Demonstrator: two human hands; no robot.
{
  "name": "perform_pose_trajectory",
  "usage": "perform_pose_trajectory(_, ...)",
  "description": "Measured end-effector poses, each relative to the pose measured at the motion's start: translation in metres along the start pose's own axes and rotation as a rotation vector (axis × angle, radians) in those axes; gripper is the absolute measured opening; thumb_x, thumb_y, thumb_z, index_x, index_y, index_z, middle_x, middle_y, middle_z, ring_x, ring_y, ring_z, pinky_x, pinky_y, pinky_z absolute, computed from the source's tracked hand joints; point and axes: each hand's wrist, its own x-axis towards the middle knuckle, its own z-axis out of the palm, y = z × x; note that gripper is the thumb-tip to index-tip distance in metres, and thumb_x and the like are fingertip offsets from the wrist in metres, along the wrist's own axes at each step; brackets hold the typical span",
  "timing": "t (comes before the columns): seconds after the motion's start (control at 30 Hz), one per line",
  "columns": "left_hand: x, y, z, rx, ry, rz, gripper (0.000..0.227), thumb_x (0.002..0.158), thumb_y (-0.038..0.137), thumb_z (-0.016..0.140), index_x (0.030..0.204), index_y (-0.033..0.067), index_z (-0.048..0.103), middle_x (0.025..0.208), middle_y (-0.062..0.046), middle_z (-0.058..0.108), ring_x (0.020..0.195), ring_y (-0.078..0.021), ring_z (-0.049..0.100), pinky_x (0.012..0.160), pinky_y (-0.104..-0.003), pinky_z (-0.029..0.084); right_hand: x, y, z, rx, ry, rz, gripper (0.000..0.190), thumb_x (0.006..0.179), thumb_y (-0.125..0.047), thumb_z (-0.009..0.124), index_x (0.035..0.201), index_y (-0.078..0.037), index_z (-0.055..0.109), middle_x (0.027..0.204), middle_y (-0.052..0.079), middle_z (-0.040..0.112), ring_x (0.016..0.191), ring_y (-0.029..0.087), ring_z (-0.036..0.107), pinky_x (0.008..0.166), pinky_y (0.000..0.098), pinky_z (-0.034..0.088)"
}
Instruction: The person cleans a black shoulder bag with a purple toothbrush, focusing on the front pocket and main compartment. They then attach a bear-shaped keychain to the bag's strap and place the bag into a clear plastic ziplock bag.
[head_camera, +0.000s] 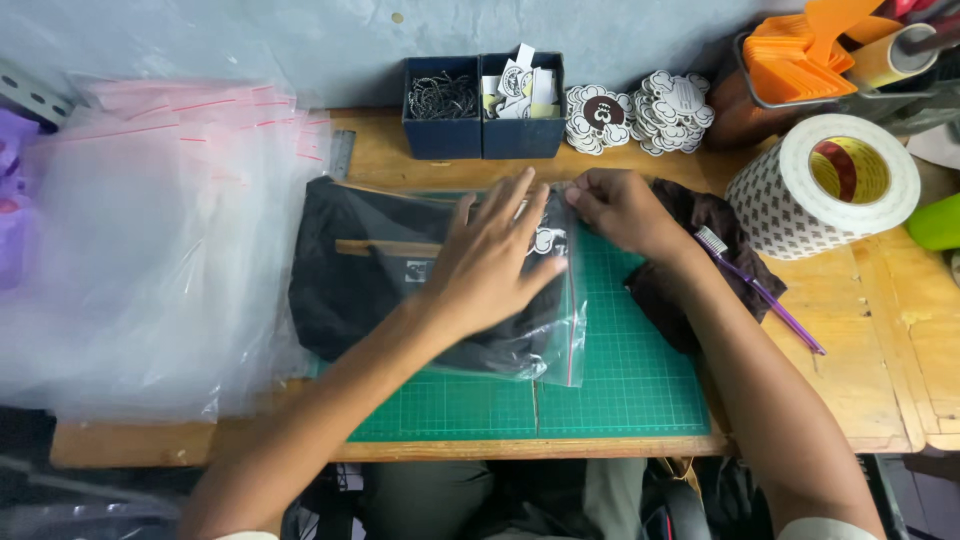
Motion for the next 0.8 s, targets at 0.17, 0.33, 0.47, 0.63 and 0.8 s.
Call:
perform_pose_trajectory(0.17, 0.079, -0.042, 0.03, -0.158, -0.158, -0.237, 0.075, 0.09, 0.078, 0.075, 0.136, 0.0192, 0.079, 0.128, -0.005, 0.081, 0.134, -0.0337, 0.073, 0.112, -0.062, 0.048, -0.01, -0.012, -0.004, 0.006, 0.055, -0.006, 0.016, 0.114, -0.016, 0.072, 0.109, -0.003, 0.08, 0.072, 0.002, 0.067, 0.063, 0.012, 0.064, 0.063, 0.0272, 0.053)
perform_pose_trajectory(0.33, 0.104, -0.05, 0.055, -0.365, -0.288, -0.31, 0.035, 0.08, 0.057, 0.088, 0.088, 0.0231, 0.09, 0.095, -0.003, 0.087, 0.108, -0.0328, 0.081, 0.096, -0.047, 0.058, -0.015, -0.017, -0.012, -0.057, 0.061, -0.033, 0.015, 0.113, -0.016, 0.073, 0.11, -0.003, 0.081, 0.072, 0.005, 0.072, 0.063, 0.015, 0.067, 0.059, 0.032, 0.056)
perform_pose_trajectory(0.47, 0.115, -0.067, 0.083, -0.436, -0.208, -0.327, 0.04, 0.075, 0.058, 0.095, 0.087, 0.0208, 0.087, 0.08, -0.002, 0.079, 0.095, -0.0303, 0.082, 0.084, -0.042, 0.057, -0.021, -0.024, -0.014, 0.064, 0.046, 0.018, 0.017, 0.113, -0.014, 0.071, 0.115, 0.002, 0.078, 0.076, 0.01, 0.074, 0.059, 0.017, 0.068, 0.053, 0.0321, 0.059)
perform_pose_trajectory(0.63, 0.121, -0.074, 0.079, -0.455, -0.108, -0.354, 0.033, 0.074, 0.051, 0.096, 0.081, 0.0207, 0.083, 0.06, 0.007, 0.067, 0.075, -0.0206, 0.077, 0.073, -0.033, 0.053, -0.037, -0.052, -0.017, 0.325, -0.036, 0.193, 0.026, 0.107, -0.009, 0.073, 0.12, 0.013, 0.071, 0.091, 0.025, 0.079, 0.067, 0.025, 0.078, 0.063, 0.044, 0.075)
perform_pose_trajectory(0.8, 0.121, -0.074, 0.071, -0.471, -0.162, -0.41, 0.041, 0.078, 0.048, 0.091, 0.097, 0.0128, 0.084, 0.077, -0.005, 0.075, 0.099, -0.0288, 0.081, 0.087, -0.041, 0.06, -0.05, -0.072, -0.016, 0.28, -0.137, 0.273, 0.03, 0.097, -0.011, 0.09, 0.107, 0.015, 0.08, 0.091, 0.028, 0.083, 0.076, 0.03, 0.085, 0.071, 0.0456, 0.075)
